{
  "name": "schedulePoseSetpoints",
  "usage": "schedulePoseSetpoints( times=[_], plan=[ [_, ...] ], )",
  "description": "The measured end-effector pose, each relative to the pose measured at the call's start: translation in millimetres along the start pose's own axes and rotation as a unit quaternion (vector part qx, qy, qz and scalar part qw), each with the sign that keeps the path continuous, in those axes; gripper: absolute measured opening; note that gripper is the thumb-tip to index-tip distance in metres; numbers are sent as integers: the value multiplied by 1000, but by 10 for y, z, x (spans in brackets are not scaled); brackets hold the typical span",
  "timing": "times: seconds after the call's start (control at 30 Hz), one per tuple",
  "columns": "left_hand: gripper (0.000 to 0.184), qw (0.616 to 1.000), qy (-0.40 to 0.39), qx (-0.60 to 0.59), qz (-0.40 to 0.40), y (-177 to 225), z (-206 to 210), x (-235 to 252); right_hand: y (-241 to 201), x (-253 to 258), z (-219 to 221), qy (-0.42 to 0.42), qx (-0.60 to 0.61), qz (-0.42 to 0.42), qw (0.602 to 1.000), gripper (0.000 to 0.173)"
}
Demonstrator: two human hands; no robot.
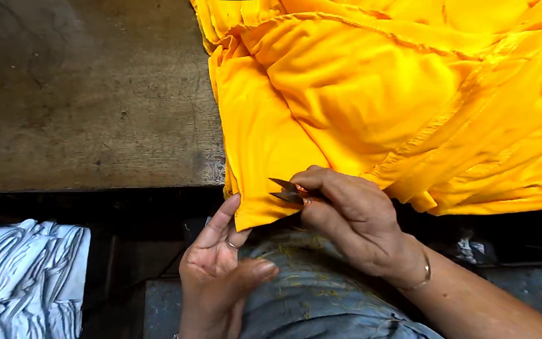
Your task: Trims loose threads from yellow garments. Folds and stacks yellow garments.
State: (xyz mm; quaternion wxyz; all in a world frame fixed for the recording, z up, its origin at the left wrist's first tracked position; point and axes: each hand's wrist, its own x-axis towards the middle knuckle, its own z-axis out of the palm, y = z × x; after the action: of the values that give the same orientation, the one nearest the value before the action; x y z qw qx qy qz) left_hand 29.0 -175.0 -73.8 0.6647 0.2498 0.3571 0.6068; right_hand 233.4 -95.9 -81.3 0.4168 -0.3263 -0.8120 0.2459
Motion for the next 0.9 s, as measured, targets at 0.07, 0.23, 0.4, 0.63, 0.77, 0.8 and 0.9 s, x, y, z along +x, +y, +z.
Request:
schedulePoseSetpoints(
  times=[0.07, 0.23, 0.4, 0.63, 0.77, 0.8, 0.9],
  plan=[
    [74, 1000, -19, -3, 10, -17, 45, -27, 8, -11, 8, -20, -16, 6, 1000, 45],
    [56, 993, -27, 88, 68, 18, 226, 38, 65, 189, -314, 43, 6, -20, 999, 13],
    [24, 947, 178, 232, 133, -46, 69, 195, 622, 491, -1389, 166, -111, 146, 969, 10],
    [30, 961, 166, 213, 59, -178, -206, 378, 692, 356, -1204, 126, -366, 200, 900, 36],
    [18, 982, 136, 130, 15, -195, -229, 426, 205, 132, -897, 116, -301, 53, 945, 21],
    [17, 986, 129, 108, 5, -184, -226, 405, 101, 77, -761, 70, -268, 12, 961, 18],
    [21, 994, 94, 58, -11, -127, -221, 307, 12, -51, -298, -50, -190, -34, 980, 18]
  ],
)
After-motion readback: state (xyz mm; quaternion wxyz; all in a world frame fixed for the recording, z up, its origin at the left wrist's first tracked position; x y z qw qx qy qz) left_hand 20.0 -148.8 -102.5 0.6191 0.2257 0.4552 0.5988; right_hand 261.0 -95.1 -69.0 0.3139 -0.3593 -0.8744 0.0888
